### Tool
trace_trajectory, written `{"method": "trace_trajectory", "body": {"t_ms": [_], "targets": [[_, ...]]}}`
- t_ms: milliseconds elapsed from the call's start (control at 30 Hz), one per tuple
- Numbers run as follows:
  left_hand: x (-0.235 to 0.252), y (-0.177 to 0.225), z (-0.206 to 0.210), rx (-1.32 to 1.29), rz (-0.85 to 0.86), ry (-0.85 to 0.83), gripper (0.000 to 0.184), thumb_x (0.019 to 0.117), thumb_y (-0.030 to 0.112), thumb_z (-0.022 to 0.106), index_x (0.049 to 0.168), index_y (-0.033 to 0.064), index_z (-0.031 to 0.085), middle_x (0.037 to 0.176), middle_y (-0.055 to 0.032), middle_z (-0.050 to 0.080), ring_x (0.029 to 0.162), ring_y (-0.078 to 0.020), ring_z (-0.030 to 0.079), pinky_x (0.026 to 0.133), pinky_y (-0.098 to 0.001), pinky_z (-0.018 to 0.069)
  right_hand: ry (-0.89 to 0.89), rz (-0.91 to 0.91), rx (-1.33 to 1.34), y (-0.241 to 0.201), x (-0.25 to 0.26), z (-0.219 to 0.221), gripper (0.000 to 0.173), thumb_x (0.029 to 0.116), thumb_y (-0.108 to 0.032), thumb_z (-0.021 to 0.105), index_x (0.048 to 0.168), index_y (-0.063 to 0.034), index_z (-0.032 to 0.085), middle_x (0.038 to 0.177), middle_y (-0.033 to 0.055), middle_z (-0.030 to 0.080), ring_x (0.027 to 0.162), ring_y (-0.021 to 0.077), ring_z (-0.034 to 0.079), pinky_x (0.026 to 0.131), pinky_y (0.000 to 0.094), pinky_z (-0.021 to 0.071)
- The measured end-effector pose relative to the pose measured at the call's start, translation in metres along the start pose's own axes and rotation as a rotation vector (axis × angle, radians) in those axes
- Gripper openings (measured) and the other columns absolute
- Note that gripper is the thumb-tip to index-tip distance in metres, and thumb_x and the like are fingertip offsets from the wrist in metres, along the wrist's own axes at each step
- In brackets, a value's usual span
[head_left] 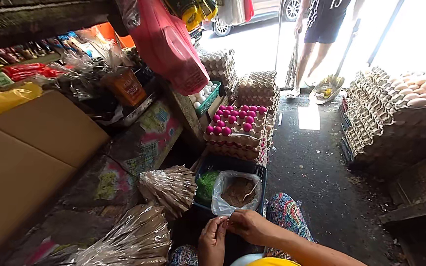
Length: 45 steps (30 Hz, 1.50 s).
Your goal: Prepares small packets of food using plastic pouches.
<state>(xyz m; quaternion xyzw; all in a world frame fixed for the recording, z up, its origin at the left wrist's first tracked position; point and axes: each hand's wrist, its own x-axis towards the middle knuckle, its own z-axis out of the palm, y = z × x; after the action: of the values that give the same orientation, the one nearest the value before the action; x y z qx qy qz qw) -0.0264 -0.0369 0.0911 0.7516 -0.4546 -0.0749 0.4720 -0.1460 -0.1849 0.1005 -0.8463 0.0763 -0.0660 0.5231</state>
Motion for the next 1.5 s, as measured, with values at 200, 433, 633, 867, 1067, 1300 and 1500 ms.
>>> {"method": "trace_trajectory", "body": {"t_ms": [200,433,633,867,1067,1300,1500], "targets": [[-0.012,0.006,-0.005,-0.001,-0.076,-0.193,0.020,0.0970,0.017,0.065,0.106,0.0031,0.077,0.101,-0.0062,0.076,0.094,-0.0146,0.072,0.090,-0.0398,0.0571,-0.039,0.069,-0.052,-0.004,0.000,-0.026,0.028,0.1039,-0.022,0.059,0.106,0.0032,0.070,0.103,0.0198,0.067,0.097,0.0317,0.066,0.090,0.0502,0.0510],[-0.018,0.011,-0.006,0.001,-0.053,-0.209,0.019,0.0924,0.016,0.070,0.103,0.0029,0.077,0.098,-0.0062,0.076,0.088,-0.0123,0.072,0.084,-0.0362,0.0580,0.067,0.217,0.287,0.005,-0.003,-0.015,0.034,0.1049,-0.030,0.057,0.096,0.0017,0.065,0.077,0.0063,0.058,0.069,0.0129,0.054,0.069,0.0340,0.0458],[-0.018,0.018,-0.005,-0.172,-0.086,-0.183,0.014,0.0927,0.006,0.067,0.101,-0.0026,0.074,0.093,-0.0045,0.074,0.082,0.0000,0.068,0.079,-0.0170,0.0568,0.053,0.088,0.740,0.000,-0.020,-0.014,0.023,0.1067,-0.024,0.051,0.106,-0.0058,0.065,0.082,-0.0051,0.064,0.067,0.0016,0.058,0.063,0.0207,0.0497],[-0.017,0.018,-0.019,-0.646,-0.171,-0.352,0.015,0.0980,0.002,0.061,0.105,0.0104,0.072,0.096,0.0090,0.074,0.085,0.0010,0.068,0.077,-0.0185,0.0573,-0.121,-0.030,0.636,0.008,-0.023,-0.007,0.034,0.1031,-0.013,0.053,0.133,0.0006,0.058,0.110,0.0053,0.067,0.083,0.0053,0.061,0.070,0.0249,0.0514],[-0.017,0.012,-0.032,-0.811,-0.156,-0.539,0.013,0.0999,0.031,0.064,0.105,0.0267,0.075,0.096,0.0133,0.073,0.083,0.0048,0.065,0.075,-0.0150,0.0543,-0.202,-0.053,0.623,0.000,-0.021,-0.012,0.021,0.1001,-0.017,0.060,0.115,-0.0035,0.063,0.099,-0.0005,0.069,0.081,0.0031,0.062,0.069,0.0233,0.0511],[-0.016,0.001,-0.034,-0.885,-0.099,-0.596,0.017,0.0987,0.034,0.066,0.110,0.0247,0.074,0.097,0.0117,0.072,0.081,0.0057,0.064,0.071,-0.0128,0.0525,-0.275,-0.039,0.627,-0.009,-0.024,-0.011,0.014,0.0975,-0.017,0.063,0.100,-0.0034,0.064,0.080,-0.0042,0.064,0.071,0.0016,0.059,0.065,0.0220,0.0483],[-0.020,0.004,-0.036,-0.769,-0.109,-0.459,0.015,0.0976,0.031,0.068,0.108,0.0229,0.075,0.098,0.0103,0.073,0.087,0.0026,0.066,0.077,-0.0155,0.0547,-0.094,-0.037,0.566,-0.021,-0.031,-0.002,0.014,0.0992,-0.012,0.063,0.099,0.0024,0.064,0.079,-0.0020,0.062,0.071,-0.0006,0.057,0.068,0.0186,0.0488]]}}
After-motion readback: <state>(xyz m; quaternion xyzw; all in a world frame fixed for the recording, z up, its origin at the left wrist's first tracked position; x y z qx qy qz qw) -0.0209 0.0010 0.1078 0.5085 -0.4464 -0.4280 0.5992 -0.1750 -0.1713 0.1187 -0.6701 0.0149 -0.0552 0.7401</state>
